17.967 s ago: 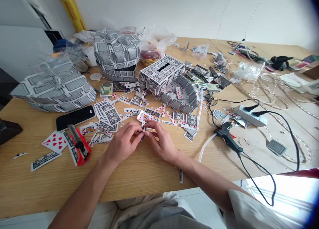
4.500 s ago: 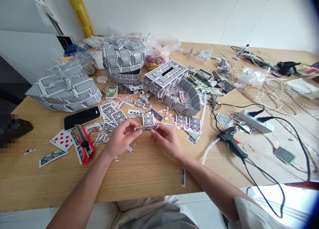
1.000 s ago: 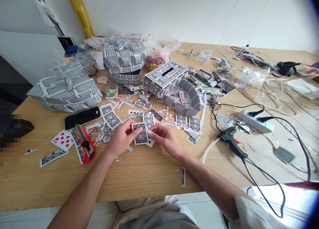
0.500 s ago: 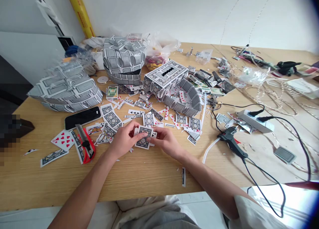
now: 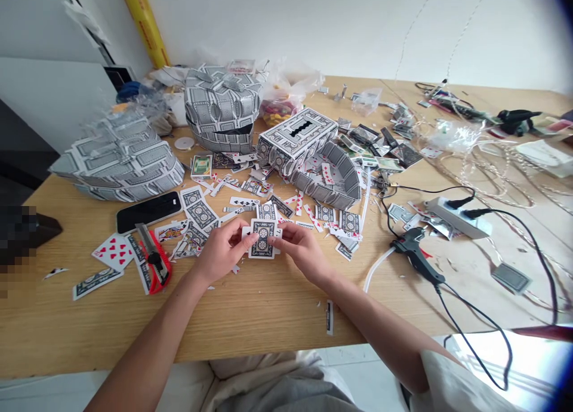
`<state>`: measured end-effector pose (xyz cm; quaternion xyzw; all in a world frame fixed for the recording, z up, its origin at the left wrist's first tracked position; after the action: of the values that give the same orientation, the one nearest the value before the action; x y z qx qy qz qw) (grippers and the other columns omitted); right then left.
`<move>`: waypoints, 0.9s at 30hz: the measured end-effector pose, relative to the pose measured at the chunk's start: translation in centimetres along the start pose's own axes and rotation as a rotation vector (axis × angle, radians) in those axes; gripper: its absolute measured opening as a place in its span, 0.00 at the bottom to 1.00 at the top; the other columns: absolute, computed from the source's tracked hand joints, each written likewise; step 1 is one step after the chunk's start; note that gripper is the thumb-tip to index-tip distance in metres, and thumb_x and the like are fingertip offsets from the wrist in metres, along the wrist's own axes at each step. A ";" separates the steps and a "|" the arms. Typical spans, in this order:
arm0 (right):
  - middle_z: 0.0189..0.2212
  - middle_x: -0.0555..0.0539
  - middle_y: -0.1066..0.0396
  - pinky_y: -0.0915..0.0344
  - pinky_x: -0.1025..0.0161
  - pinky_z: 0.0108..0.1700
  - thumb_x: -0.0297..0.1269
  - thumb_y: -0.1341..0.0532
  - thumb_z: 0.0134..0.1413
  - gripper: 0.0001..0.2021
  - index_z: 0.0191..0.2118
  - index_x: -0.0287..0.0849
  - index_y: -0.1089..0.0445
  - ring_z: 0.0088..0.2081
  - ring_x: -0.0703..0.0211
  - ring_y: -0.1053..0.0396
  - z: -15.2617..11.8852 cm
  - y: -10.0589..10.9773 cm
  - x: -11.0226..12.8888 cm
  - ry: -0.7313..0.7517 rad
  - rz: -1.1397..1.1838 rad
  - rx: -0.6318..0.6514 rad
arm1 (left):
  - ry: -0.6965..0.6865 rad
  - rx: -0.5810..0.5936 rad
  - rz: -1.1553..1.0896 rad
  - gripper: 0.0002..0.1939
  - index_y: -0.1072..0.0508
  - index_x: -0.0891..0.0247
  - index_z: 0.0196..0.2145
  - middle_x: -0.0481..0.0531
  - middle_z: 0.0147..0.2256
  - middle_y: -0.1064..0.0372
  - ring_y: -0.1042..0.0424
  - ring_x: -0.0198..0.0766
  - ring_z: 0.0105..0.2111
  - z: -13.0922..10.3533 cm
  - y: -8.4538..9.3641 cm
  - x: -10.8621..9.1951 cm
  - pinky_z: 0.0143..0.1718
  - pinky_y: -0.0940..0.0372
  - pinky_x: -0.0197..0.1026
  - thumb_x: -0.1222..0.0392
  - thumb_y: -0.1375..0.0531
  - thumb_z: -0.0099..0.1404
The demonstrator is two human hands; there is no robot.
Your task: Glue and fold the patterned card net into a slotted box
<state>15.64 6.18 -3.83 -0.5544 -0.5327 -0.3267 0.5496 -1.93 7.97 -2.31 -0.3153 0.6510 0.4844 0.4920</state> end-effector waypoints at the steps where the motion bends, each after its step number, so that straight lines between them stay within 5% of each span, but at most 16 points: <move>1: 0.35 0.50 0.19 0.30 0.58 0.44 0.50 0.21 0.48 0.19 0.40 0.45 0.21 0.37 0.56 0.24 0.0 0.1 0.0 0.004 -0.006 -0.004 | 0.000 -0.002 -0.001 0.17 0.27 0.58 0.39 0.47 0.28 0.27 0.28 0.39 0.28 0.0 0.0 0.0 0.30 0.33 0.39 0.41 0.36 0.71; 17: 0.33 0.50 0.19 0.31 0.59 0.41 0.50 0.20 0.46 0.19 0.38 0.45 0.21 0.34 0.57 0.26 0.1 0.2 0.0 0.013 0.005 -0.029 | -0.020 -0.019 0.027 0.17 0.27 0.58 0.38 0.44 0.26 0.31 0.33 0.36 0.26 0.0 0.1 -0.1 0.29 0.38 0.38 0.41 0.36 0.71; 24: 0.34 0.51 0.21 0.31 0.61 0.41 0.48 0.20 0.46 0.20 0.38 0.45 0.25 0.35 0.59 0.27 0.1 0.7 -0.1 0.046 0.060 -0.084 | 0.014 0.031 -0.159 0.17 0.26 0.60 0.43 0.51 0.36 0.22 0.24 0.41 0.35 -0.1 -0.4 -0.5 0.37 0.31 0.39 0.43 0.34 0.70; 27: 0.34 0.51 0.21 0.31 0.61 0.41 0.47 0.20 0.46 0.20 0.38 0.44 0.25 0.35 0.59 0.27 0.0 0.5 0.0 0.036 0.075 -0.072 | 0.031 0.015 -0.162 0.16 0.26 0.62 0.40 0.50 0.33 0.24 0.27 0.39 0.33 0.0 -0.4 -0.8 0.35 0.33 0.38 0.46 0.34 0.69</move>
<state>16.11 6.29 -3.97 -0.5875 -0.4894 -0.3347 0.5507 -1.32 7.79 -1.72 -0.3706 0.6346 0.4332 0.5218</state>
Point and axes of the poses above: each hand's wrist, its own z-axis towards the middle knuckle, its own y-axis out of the back of the hand, x = y × z, the point moved 8 cm from there along z, towards the middle knuckle
